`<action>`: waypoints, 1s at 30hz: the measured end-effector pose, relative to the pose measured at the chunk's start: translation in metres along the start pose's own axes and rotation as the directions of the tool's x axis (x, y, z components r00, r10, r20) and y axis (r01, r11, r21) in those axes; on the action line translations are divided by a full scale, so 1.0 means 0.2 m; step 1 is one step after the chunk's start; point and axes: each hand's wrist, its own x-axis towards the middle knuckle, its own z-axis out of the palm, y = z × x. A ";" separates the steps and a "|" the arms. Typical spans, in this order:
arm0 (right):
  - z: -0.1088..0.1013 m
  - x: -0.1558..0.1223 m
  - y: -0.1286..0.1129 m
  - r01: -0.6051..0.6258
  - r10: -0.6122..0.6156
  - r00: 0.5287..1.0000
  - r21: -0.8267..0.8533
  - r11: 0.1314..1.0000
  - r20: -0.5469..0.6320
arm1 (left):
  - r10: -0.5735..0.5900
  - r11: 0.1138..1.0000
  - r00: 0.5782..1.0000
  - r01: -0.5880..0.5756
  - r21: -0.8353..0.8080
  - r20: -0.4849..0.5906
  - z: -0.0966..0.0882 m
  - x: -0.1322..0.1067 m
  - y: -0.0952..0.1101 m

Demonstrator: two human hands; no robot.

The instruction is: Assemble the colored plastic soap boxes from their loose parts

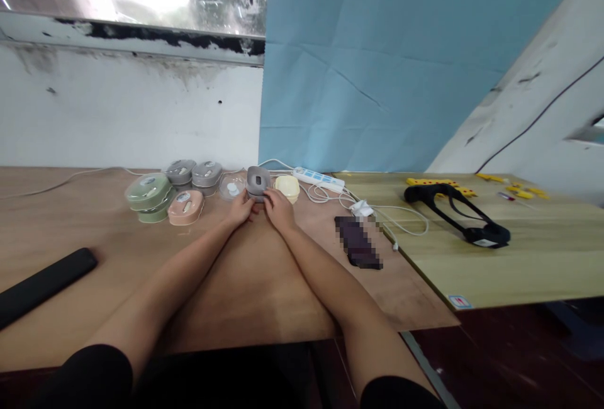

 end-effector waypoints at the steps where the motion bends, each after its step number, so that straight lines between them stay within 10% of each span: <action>1: 0.00 0.00 0.00 0.006 -0.006 1.000 -0.011 1.000 0.002 | 0.004 1.000 1.000 -0.004 0.003 0.004 0.00 0.00 0.00; 16: 0.03 0.09 -0.03 -0.033 0.021 0.999 -0.321 0.947 -0.039 | -0.023 0.999 0.998 0.025 0.036 -0.052 0.01 0.01 0.01; 30: 0.04 0.11 -0.01 0.152 -0.158 0.987 -0.257 0.954 -0.001 | -0.044 0.997 0.999 0.045 0.059 -0.016 0.00 0.01 0.02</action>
